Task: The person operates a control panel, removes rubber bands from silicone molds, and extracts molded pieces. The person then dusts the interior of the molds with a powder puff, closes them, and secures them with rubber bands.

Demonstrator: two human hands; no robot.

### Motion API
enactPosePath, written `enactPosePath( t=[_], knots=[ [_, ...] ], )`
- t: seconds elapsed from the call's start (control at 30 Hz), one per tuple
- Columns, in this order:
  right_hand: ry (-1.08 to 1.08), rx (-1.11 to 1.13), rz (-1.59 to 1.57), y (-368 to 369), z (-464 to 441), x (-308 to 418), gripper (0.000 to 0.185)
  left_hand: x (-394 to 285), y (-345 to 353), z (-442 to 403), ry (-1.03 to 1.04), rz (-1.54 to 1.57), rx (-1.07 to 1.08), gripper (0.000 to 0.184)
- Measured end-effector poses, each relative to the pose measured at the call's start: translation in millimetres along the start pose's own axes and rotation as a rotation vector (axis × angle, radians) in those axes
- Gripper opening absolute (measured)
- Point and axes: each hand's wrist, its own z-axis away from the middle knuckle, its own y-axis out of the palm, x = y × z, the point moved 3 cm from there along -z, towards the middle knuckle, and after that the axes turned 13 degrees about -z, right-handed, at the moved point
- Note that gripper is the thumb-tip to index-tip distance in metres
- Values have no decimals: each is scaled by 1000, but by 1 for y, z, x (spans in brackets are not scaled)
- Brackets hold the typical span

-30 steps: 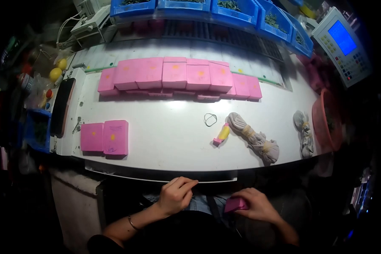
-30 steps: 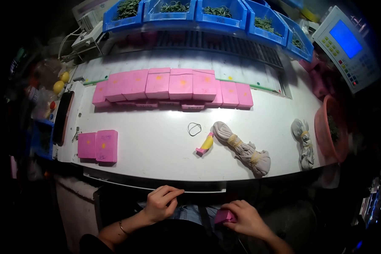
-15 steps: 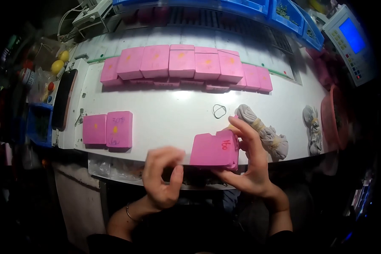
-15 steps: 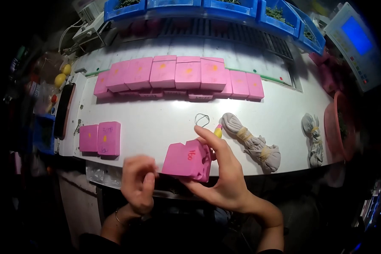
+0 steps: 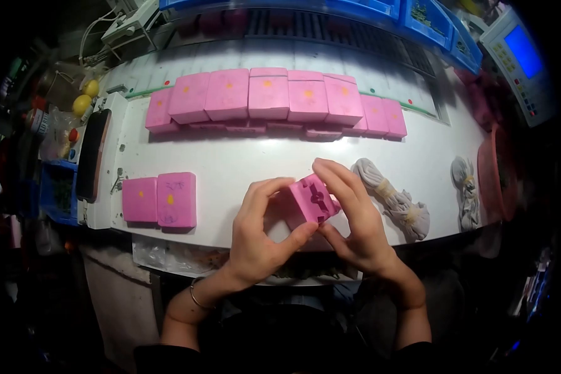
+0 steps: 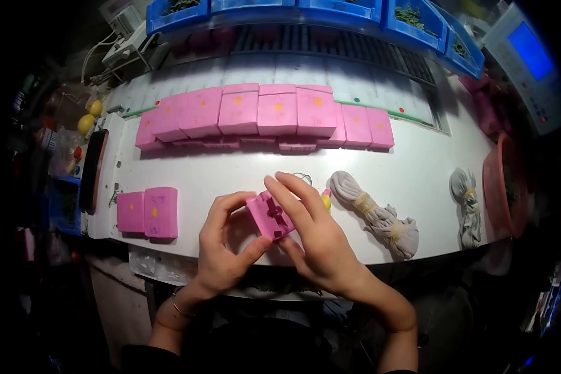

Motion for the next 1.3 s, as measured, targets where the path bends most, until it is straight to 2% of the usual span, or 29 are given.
enactPosePath(
  t=[0.03, 0.1, 0.13, 0.17, 0.23, 0.27, 0.3, 0.37, 0.4, 0.43, 0.53, 0.57, 0.63, 0.7, 0.77, 0.83, 0.9, 0.97, 1.03, 1.1, 1.17, 1.2, 1.23, 1.3],
  knots=[
    [-2, 3, -2, 0, 2, -1, 73, 4, 3, 4, -1, -2, -3, 57],
    [134, 18, -82, 1, 8, -9, 64, 10, 4, 11, -32, -53, -113, 59],
    [142, -10, -121, 0, 8, -9, 55, 10, 5, 13, -62, -25, -119, 57],
    [143, -8, -122, 1, 9, -10, 55, 12, 5, 15, -65, -25, -120, 57],
    [172, -56, -313, 1, 11, -12, 47, 16, 3, 19, -24, -43, -142, 55],
    [174, -57, -313, 2, 9, -11, 47, 11, 1, 18, -55, 51, -149, 47],
    [150, -22, -256, 4, 7, -8, 43, 10, -3, 13, -55, 50, -147, 47],
    [130, 15, -202, 5, 4, -6, 39, 6, -16, -2, 79, -145, -227, 37],
    [157, 18, -229, 4, 2, -7, 37, 5, -13, -11, 98, -13, -223, 31],
    [184, 22, -254, 4, 1, -8, 35, 4, -11, -16, 96, -12, -226, 31],
    [266, 16, -327, 1, 0, -10, 34, 10, 8, -23, -13, 198, 84, 38],
    [273, 14, -328, -1, -2, -10, 34, 9, 10, -22, -18, 200, 88, 38],
    [420, -13, -415, -2, -4, -13, 34, 7, 8, -18, 19, 175, 39, 41],
    [414, -65, -487, 3, -7, -17, 30, 7, 7, -12, 49, 126, 49, 48],
    [511, -146, -518, 3, -12, -21, 28, 5, 8, -6, 180, 157, 1, 53],
    [450, -156, -457, 5, -18, -28, 25, 11, 7, 1, 229, 146, 2, 58],
    [417, -170, -400, 4, -26, -34, 21, 10, 6, 13, 317, -3, -53, 54],
    [433, -170, -394, 4, -34, -36, 16, 13, 4, 21, 315, 2, -24, 54],
    [509, -167, -411, 6, -39, -37, 14, 5, 0, 23, 402, -218, 60, 54],
    [509, -181, -443, 7, -39, -36, 14, -1, -4, 16, 386, -196, 95, 56],
    [509, -192, -470, 4, -34, -38, 14, -3, -7, 9, 205, -156, 252, 63],
    [485, -194, -519, 3, -30, -39, 16, -2, -8, 8, 192, -151, 261, 71],
    [459, -196, -572, 2, -26, -38, 17, -2, -8, 9, 197, -148, 260, 71],
    [408, -115, -175, -19, -15, -26, 30, 3, -9, 11, 120, -82, 273, 78]
  ],
)
